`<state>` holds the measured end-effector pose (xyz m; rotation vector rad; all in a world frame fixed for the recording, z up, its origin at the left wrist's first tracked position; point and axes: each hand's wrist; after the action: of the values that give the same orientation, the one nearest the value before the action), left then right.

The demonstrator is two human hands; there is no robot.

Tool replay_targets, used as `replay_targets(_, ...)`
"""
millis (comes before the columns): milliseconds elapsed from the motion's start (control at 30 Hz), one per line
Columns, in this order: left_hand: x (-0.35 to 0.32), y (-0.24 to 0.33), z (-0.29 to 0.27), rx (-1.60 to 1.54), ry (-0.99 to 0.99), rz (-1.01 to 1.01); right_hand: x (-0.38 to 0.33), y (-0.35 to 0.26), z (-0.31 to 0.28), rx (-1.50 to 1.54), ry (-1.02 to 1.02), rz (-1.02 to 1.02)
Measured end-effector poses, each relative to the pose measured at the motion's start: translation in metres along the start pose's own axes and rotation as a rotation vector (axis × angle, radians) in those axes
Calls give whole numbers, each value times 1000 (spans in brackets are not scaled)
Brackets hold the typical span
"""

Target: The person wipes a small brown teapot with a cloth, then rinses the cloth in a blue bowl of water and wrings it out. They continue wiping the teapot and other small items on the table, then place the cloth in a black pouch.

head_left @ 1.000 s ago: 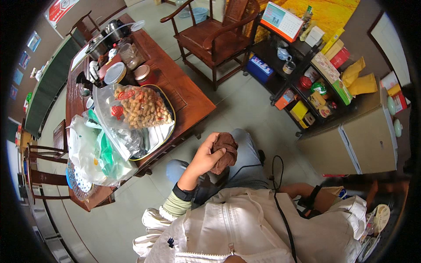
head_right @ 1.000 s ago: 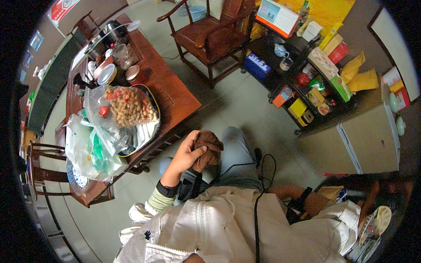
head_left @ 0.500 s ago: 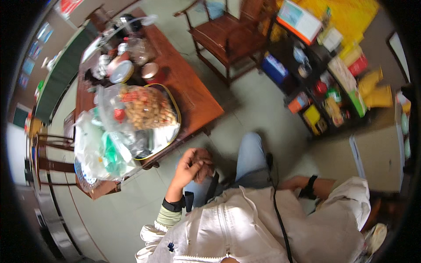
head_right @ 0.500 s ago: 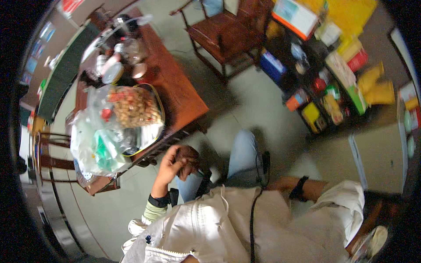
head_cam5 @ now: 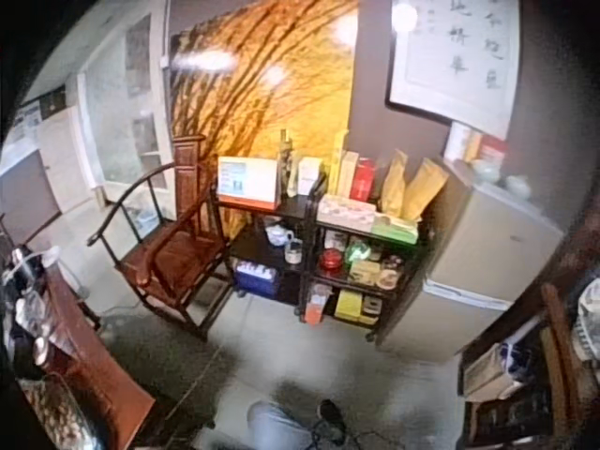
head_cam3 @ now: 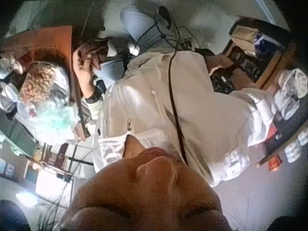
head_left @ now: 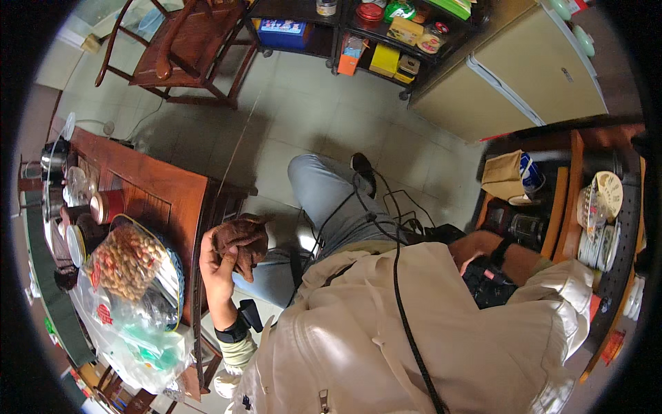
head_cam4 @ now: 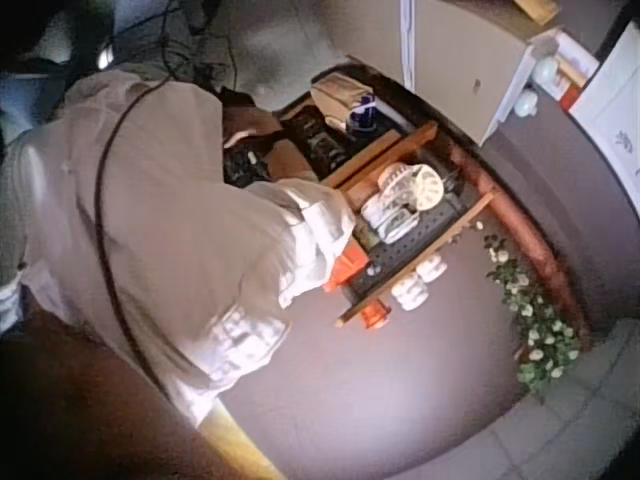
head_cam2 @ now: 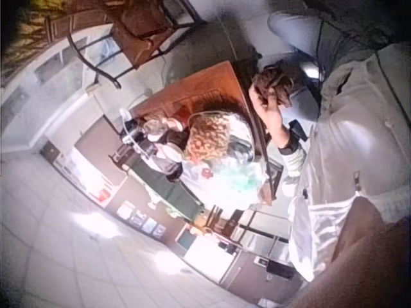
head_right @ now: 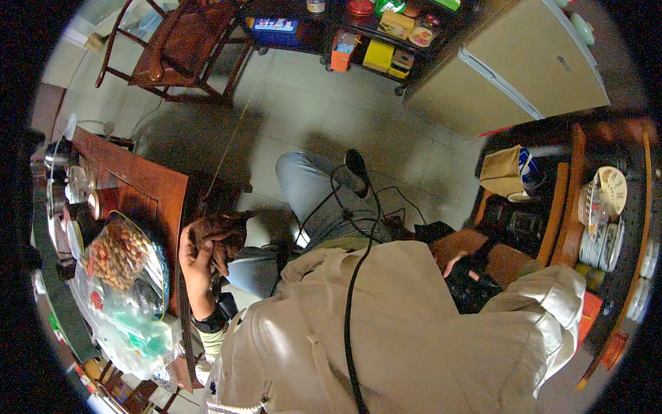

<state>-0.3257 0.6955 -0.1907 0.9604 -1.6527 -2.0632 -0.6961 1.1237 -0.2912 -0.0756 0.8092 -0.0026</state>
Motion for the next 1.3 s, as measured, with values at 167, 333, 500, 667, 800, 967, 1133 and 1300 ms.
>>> replay_targets(167, 11, -12, -5, 199, -19, 166, 38, 14, 55, 211, 267, -325)
replay_targets(333, 9, -13, -8, 92, 37, 66, 44, 2, 89, 360, 433, -494)
replay_targets(500, 12, -13, -7, -23, 46, 14, 35, -3, 107, 492, 516, -597)
replay_targets(667, 31, 12, 8, 72, -389, 1, 24, -7, 126, 604, 590, -698)
replay_targets(800, 60, 48, 46, 473, -669, -108, 19, -19, 137, 663, 642, -767)
replay_targets(967, 83, 79, 120, 955, -880, 376, 8, -38, 136, 686, 665, -808)
replay_targets(1133, 73, 84, 189, 900, -1086, 493, -2, -58, 129, 667, 696, -808)
replay_targets(1300, 61, 66, 199, 760, -1351, 500, -17, -80, 125, 486, 826, -717)
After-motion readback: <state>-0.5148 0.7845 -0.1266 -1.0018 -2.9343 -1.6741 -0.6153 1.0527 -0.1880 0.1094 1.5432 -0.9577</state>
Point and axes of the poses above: each hand's wrist, its own x-axis towards the middle knuckle, its own z-axis out of the palm, y = z × x, and after that the axes turned 9 degrees about -y, right-handed
